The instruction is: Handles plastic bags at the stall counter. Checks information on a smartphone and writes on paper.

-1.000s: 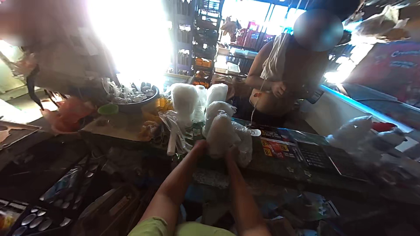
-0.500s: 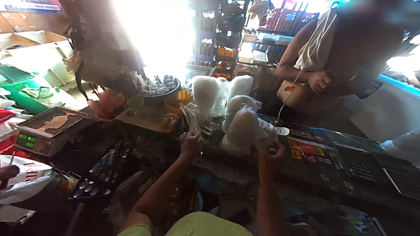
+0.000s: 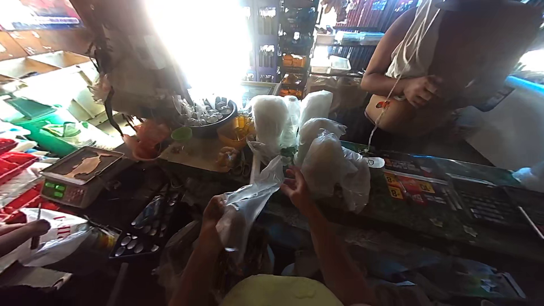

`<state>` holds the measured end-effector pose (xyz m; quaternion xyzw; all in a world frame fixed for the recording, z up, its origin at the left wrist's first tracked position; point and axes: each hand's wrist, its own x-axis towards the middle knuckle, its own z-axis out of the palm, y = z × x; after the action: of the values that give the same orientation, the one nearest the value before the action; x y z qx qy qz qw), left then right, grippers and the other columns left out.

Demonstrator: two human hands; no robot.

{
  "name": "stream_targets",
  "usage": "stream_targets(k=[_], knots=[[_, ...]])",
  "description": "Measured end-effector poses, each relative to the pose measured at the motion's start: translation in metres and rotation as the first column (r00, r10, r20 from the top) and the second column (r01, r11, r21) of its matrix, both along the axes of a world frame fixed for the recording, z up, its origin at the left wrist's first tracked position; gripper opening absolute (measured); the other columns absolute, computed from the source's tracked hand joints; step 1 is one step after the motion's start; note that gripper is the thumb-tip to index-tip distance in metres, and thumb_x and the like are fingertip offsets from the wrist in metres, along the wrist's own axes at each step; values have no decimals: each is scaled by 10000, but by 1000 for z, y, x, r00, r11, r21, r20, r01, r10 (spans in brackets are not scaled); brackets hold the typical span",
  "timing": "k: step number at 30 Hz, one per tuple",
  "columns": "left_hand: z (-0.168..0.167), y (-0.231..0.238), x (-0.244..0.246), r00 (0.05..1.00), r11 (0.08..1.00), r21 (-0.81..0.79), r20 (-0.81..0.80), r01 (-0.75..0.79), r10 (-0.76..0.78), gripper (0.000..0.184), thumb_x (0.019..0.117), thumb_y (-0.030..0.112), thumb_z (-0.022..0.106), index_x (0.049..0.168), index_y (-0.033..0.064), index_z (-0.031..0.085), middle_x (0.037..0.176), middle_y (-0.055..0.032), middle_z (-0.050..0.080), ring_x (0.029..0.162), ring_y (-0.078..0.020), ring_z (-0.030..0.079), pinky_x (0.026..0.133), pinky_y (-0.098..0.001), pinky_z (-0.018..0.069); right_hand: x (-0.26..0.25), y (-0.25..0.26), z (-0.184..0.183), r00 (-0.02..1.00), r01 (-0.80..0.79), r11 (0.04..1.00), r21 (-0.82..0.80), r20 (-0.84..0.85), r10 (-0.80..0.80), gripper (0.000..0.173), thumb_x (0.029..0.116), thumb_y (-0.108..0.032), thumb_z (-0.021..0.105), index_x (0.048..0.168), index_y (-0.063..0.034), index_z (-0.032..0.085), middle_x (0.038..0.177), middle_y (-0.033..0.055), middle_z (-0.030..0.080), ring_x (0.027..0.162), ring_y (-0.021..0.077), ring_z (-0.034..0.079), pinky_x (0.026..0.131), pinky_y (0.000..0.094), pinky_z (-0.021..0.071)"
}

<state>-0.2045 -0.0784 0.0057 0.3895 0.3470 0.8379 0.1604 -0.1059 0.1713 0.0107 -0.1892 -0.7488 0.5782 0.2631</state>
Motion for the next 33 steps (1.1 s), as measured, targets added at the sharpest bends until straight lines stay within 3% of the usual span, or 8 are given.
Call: stream_targets(k=[3,6,12,14,18,25,30,33], knots=[[-6,-20,-9,992,995,-36,85,-92,95,217,1050,295,537,921,257,707,897,125,743,863,66,672,800,-123,544,-13,-7,1,979,-198,974,-107,-81,190,855,850,-144,772,1553,17,313,1490,218,507,1270,265,606,1018,398,551],[-13,-37,-21,1000,1000,23,-18,-9,10,199,989,367,598,952,277,771,943,147,763,881,106,672,817,-74,518,-15,-14,15,944,-326,933,-152,-105,313,421,928,-129,701,1290,63,601,1129,139,706,988,133,693,904,318,583],[-59,-83,-21,970,973,-172,163,-153,181,262,1076,241,492,1013,225,746,958,105,752,900,53,677,833,-147,554,-6,-11,33,929,-345,933,-102,-178,324,139,968,-130,677,1002,-11,739,786,-21,706,652,23,626,655,210,556],[-51,-87,-9,936,929,-256,159,-268,314,291,1069,107,428,945,160,686,892,72,736,846,24,675,797,-165,563,-1,-10,41,941,-311,949,-58,-158,299,123,970,-107,674,971,-10,748,782,-20,716,664,24,646,682,211,572],[-80,-94,-15,982,972,-139,0,-189,191,152,1016,316,608,1076,298,747,1057,121,742,973,36,670,867,-166,551,10,-11,48,953,-298,950,-99,-87,290,186,1019,-131,610,1038,-2,742,820,17,717,714,73,675,727,252,596],[-76,-72,-17,999,1000,19,-31,21,-21,118,1000,269,635,1008,268,753,1026,126,728,960,31,661,839,-147,536,3,-14,26,832,-396,893,-214,328,448,514,1053,-327,585,1459,-31,480,1132,114,665,775,119,641,691,284,555],[-78,-63,-12,996,996,58,59,63,-66,214,1031,324,574,925,250,744,967,115,729,928,19,671,816,-154,543,14,-18,9,733,-535,795,-287,309,606,311,1065,-275,565,1196,-5,648,895,-3,686,703,23,606,670,207,524],[-93,-65,-11,982,988,113,141,107,-123,172,1029,304,580,987,238,733,1003,88,726,971,-12,670,860,-193,547,20,-14,-3,685,-655,716,-242,210,698,368,921,-139,736,1235,24,636,1006,37,692,860,55,654,814,246,567]])
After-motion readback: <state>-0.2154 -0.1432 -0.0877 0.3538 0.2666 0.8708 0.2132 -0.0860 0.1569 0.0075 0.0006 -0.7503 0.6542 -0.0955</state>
